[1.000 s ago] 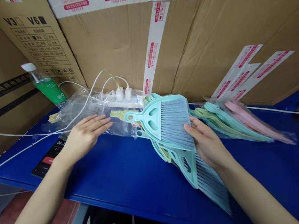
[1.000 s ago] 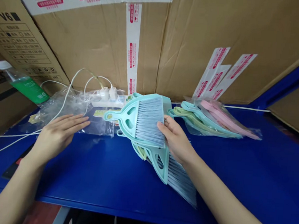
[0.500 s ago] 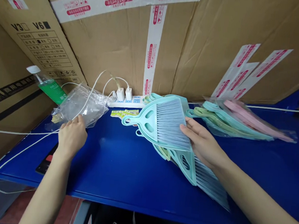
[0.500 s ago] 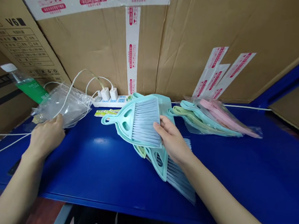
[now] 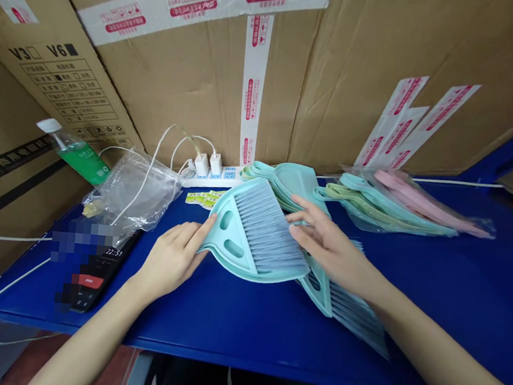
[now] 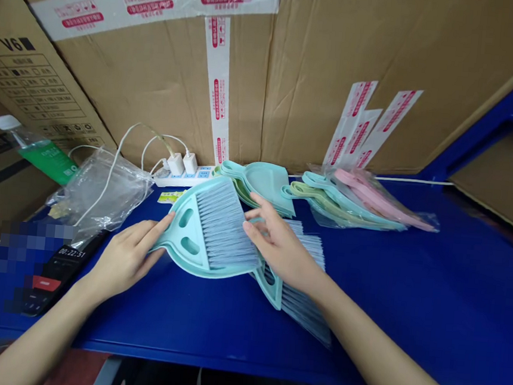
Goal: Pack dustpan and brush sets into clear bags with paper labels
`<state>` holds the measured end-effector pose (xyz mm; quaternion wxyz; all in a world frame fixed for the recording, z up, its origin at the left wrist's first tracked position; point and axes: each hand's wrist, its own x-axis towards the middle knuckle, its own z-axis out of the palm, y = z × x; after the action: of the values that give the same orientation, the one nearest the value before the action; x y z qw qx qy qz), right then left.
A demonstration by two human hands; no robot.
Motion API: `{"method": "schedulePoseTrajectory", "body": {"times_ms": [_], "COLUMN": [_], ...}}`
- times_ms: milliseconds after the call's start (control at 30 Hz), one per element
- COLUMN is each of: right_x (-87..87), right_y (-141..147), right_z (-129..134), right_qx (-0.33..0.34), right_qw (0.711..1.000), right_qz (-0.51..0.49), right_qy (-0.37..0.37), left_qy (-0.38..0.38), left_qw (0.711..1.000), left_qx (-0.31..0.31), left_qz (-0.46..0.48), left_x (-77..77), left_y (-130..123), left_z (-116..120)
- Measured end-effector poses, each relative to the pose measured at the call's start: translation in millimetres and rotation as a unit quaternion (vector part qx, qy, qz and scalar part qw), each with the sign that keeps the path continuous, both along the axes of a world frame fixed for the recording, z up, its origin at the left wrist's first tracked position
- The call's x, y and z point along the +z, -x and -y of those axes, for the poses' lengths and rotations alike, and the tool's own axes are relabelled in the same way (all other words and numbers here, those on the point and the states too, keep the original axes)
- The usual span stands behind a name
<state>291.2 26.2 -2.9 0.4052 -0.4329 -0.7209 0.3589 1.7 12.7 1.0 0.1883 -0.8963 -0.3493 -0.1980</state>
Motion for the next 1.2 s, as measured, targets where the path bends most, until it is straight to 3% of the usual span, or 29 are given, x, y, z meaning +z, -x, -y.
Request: {"method": "schedulePoseTrajectory", "body": {"times_ms": [33,100,133,200,333,533,667,800,933,1067,1200], "right_x": [2.3,7.0,8.6,8.6,-1.0,-5.2,-3.3,2.1,12.6,13.9,5.2], "right_y": [1,7,12,22,37,39,39,32,16,0,-11], "right_z": [3,13,19,30,41,43,45,38,29,33,43], "right_qx": [-0.058,-0.113,-0.098,-0.017,0.009,0.000,-0.028,-0.070,-0.124,-0.126,-0.086], "right_qw": [0.992,0.941,0.911,0.874,0.853,0.869,0.852,0.822,0.795,0.784,0.768], "right_qz": [0.042,0.126,0.159,0.228,0.315,0.306,0.300,0.312,0.384,0.476,0.570], "right_qy": [-0.099,-0.293,-0.367,-0.429,-0.417,-0.389,-0.428,-0.471,-0.452,-0.378,-0.280], "left_qy": [-0.008,-0.015,-0.016,-0.023,-0.054,-0.050,-0.051,-0.066,-0.102,-0.080,-0.019], "left_qw": [1.000,1.000,1.000,0.999,0.998,0.998,0.998,0.996,0.980,0.973,0.971], "left_qx": [-0.002,-0.008,-0.011,-0.020,-0.034,-0.037,-0.026,0.047,0.146,0.194,0.212], "left_qz": [0.006,0.018,0.024,0.034,0.025,0.021,0.016,0.048,0.086,0.099,0.104], "left_x": [0.2,0.7,0.9,1.1,0.9,0.1,1.9,5.6,7.2,11.6,32.8], "left_y": [0,-2,-4,-7,-14,-21,-18,-2,16,24,20], "left_z": [0,1,2,5,8,10,11,6,-4,-14,-24]}}
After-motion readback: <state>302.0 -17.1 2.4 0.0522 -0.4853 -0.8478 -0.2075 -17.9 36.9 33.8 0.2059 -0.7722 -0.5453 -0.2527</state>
